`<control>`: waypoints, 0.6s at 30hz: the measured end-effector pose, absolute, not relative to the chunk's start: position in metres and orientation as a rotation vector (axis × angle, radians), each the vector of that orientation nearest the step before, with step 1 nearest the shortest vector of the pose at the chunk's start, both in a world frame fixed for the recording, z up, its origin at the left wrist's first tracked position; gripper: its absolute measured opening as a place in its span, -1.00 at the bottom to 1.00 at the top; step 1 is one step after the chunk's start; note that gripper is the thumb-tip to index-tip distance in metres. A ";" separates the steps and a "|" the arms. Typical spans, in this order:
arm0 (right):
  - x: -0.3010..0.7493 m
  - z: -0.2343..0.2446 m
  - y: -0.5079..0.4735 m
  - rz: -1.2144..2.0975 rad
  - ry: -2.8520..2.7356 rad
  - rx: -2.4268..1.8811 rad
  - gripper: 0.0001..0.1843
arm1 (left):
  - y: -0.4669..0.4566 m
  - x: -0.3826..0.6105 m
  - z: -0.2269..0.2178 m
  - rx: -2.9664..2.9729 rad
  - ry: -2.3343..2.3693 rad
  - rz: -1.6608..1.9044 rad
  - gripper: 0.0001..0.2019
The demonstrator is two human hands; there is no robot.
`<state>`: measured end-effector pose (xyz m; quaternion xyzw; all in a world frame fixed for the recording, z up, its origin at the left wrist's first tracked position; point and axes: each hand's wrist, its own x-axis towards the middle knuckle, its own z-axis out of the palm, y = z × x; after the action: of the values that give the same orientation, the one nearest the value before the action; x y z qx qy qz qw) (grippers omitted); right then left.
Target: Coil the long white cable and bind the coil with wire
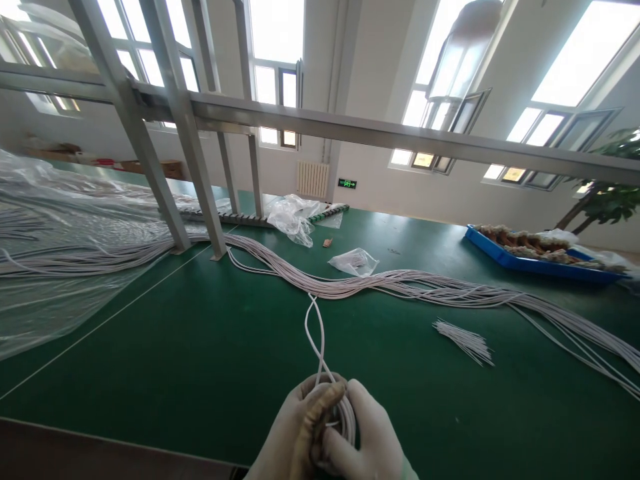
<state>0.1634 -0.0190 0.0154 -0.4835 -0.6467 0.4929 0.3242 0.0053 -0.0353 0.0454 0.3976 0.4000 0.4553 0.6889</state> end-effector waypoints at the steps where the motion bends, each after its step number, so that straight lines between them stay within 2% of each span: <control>1: 0.163 0.012 -0.018 1.261 -1.706 -1.260 -0.79 | -0.036 0.007 0.047 0.886 0.890 1.045 -0.55; 6: 0.174 0.008 -0.019 1.132 -1.832 -1.251 -0.52 | -0.037 0.012 0.057 0.840 0.853 1.085 -0.48; 9: 0.181 0.012 -0.020 1.058 -1.875 -1.160 -0.42 | -0.033 0.009 0.060 0.787 0.845 1.071 -0.57; 13: 0.184 0.010 -0.018 1.100 -1.869 -1.064 -0.39 | -0.028 0.006 0.061 0.687 0.866 1.028 -0.61; 18: 0.181 0.001 -0.018 1.033 -1.894 -1.219 -0.38 | -0.028 0.003 0.055 0.685 0.888 0.999 -0.57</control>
<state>0.1805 -0.0178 0.0008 -0.4651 -0.7226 0.3940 0.3260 0.0026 -0.0283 0.0554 0.3111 0.4033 0.4540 0.7310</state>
